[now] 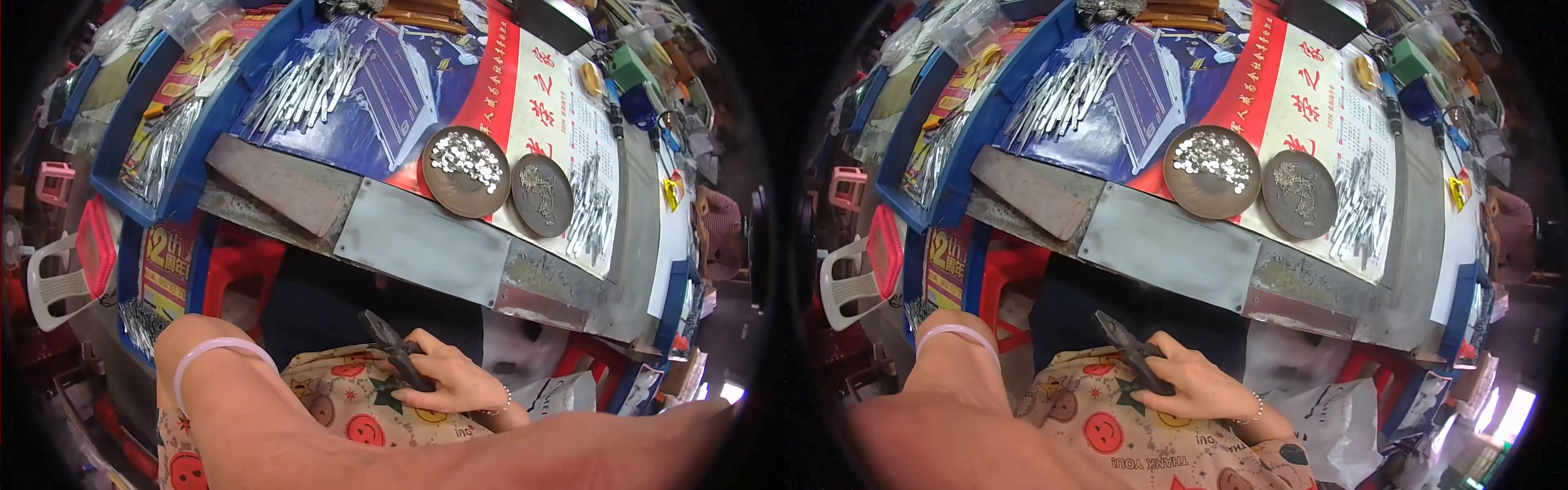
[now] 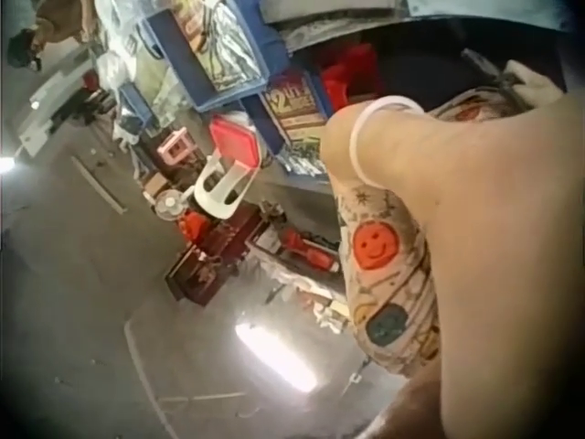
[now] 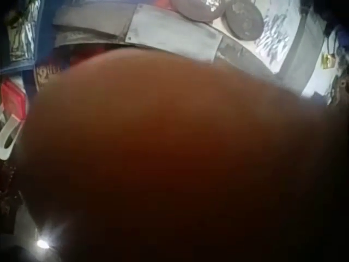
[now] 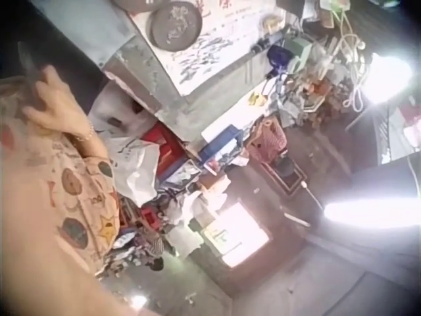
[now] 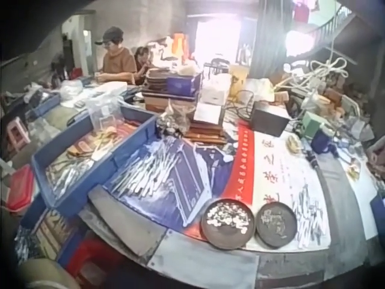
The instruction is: Assembling small metal pins and components using pliers at a workbench.
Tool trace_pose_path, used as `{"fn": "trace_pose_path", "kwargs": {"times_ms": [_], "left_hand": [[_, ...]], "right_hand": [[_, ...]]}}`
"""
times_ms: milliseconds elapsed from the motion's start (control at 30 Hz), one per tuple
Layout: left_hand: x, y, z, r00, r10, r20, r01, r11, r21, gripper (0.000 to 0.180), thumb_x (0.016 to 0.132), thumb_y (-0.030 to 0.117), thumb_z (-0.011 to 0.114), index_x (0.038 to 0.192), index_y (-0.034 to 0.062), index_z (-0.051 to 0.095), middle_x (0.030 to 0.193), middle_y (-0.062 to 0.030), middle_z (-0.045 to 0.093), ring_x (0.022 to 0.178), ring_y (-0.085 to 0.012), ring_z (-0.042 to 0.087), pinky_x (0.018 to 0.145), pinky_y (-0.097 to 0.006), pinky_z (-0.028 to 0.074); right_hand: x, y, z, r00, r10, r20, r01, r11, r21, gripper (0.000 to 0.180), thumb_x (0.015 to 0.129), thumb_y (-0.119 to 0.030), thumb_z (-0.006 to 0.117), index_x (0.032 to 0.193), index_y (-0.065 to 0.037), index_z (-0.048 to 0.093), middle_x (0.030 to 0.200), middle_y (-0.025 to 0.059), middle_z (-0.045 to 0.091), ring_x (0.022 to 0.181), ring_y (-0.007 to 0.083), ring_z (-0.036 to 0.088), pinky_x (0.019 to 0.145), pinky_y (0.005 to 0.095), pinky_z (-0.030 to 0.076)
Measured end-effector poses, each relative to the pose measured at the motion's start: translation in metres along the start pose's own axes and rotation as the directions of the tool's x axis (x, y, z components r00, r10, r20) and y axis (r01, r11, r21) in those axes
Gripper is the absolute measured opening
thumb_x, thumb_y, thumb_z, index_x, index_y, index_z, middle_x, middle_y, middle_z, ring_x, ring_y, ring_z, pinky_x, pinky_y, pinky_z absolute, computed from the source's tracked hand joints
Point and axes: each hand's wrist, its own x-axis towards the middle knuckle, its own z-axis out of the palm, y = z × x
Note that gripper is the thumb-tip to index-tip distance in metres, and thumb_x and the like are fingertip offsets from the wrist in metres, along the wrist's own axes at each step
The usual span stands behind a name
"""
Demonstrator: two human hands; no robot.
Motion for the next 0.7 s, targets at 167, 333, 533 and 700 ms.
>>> {"fn": "trace_pose_path", "kwargs": {"times_ms": [167,333,533,700], "left_hand": [[-0.027,0.014,-0.007,1.0,0.01,-0.005,-0.01,1.0,-0.001,0.019,0.097,0.014,0.056,0.09,-0.0036,0.056,0.083,-0.0184,0.059,0.072,-0.0291,0.06,0.065,-0.034,0.051],[0.046,0.0,-0.023,1.0,0.001,-0.008,-0.001,1.0,-0.008,0.018,0.096,0.013,0.056,0.09,-0.0031,0.056,0.082,-0.017,0.059,0.071,-0.0278,0.06,0.064,-0.033,0.05],[0.011,0.01,-0.019,0.999,-0.032,-0.027,0.032,0.999,0.027,0.016,0.096,0.013,0.057,0.091,-0.0026,0.057,0.081,-0.0154,0.059,0.069,-0.0262,0.059,0.062,-0.031,0.049],[0.073,0.019,-0.041,0.994,-0.099,-0.053,0.103,0.991,0.083,0.015,0.095,0.013,0.057,0.092,-0.0021,0.058,0.08,-0.014,0.058,0.068,-0.0248,0.058,0.062,-0.03,0.049]], "right_hand": [[0.002,-0.007,0.0,0.999,0.033,0.017,-0.032,0.999,-0.004,0.04,0.079,-0.021,0.074,0.113,0.0,0.067,0.102,0.0127,0.052,0.079,0.0262,0.058,0.069,0.0338,0.049],[0.01,0.003,0.005,1.0,0.011,0.006,-0.011,1.0,0.013,0.035,0.082,-0.022,0.072,0.108,0.0,0.066,0.103,0.015,0.051,0.075,0.0294,0.058,0.067,0.0352,0.049],[0.022,-0.004,-0.002,1.0,0.03,-0.003,-0.03,0.999,-0.018,0.033,0.083,-0.025,0.072,0.097,0.003,0.063,0.105,0.0188,0.051,0.07,0.0352,0.057,0.062,0.0387,0.048],[0.028,-0.006,-0.008,0.997,0.035,0.065,-0.034,0.999,-0.01,0.032,0.084,-0.026,0.071,0.091,0.003,0.06,0.105,0.0197,0.05,0.069,0.0355,0.056,0.062,0.0401,0.047]]}}
